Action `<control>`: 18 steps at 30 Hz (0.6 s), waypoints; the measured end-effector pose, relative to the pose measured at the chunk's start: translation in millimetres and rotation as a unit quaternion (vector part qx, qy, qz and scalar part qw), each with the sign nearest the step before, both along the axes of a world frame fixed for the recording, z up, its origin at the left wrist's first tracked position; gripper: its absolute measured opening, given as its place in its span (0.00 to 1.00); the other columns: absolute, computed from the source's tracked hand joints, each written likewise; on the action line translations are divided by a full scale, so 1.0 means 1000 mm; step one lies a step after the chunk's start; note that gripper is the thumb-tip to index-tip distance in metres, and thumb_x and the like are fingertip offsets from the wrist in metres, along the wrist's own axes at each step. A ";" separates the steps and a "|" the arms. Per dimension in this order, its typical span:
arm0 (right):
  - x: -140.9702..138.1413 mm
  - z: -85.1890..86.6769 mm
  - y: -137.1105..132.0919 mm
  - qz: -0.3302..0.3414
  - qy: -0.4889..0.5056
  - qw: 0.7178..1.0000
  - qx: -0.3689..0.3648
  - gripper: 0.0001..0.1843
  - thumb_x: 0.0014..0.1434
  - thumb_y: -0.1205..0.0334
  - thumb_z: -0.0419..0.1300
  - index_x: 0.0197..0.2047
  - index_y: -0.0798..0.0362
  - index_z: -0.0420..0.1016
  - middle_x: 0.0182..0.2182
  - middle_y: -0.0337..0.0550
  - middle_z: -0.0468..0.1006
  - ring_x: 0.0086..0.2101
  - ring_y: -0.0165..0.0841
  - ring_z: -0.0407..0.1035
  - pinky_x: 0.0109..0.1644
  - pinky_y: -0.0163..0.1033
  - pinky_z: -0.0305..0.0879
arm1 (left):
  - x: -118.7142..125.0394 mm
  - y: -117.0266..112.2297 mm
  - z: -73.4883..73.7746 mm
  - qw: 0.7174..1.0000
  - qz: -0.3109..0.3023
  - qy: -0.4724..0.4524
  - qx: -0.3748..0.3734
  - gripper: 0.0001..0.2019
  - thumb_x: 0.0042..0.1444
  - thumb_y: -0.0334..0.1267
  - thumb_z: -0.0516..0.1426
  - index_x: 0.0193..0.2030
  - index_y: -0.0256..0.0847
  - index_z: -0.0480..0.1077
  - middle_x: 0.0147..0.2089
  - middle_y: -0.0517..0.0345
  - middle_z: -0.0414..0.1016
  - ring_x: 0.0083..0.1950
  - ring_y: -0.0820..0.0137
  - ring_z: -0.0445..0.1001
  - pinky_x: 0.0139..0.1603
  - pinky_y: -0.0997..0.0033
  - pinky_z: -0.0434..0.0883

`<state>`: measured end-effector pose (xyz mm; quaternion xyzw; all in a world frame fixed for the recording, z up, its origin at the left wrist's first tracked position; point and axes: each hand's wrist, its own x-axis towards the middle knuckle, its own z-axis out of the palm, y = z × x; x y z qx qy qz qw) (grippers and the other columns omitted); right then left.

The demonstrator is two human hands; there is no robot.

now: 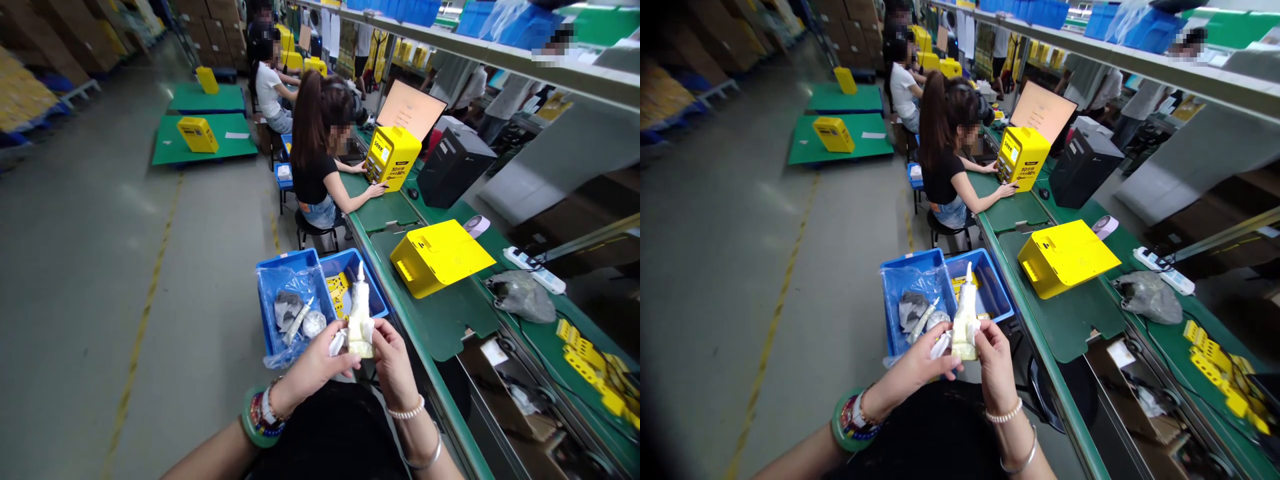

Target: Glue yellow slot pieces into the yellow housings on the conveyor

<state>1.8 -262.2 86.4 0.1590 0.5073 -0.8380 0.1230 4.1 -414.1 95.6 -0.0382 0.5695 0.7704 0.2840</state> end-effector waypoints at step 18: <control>0.024 0.016 0.004 0.034 0.174 0.974 0.142 0.13 0.61 0.58 0.60 0.49 0.48 0.71 0.42 0.42 0.76 0.40 0.33 0.70 0.47 0.37 0.66 | -0.002 -0.004 0.010 0.998 0.029 0.019 0.049 0.16 0.53 0.40 0.63 0.45 0.35 0.66 0.34 0.57 0.72 0.30 0.73 0.71 0.29 0.73 0.71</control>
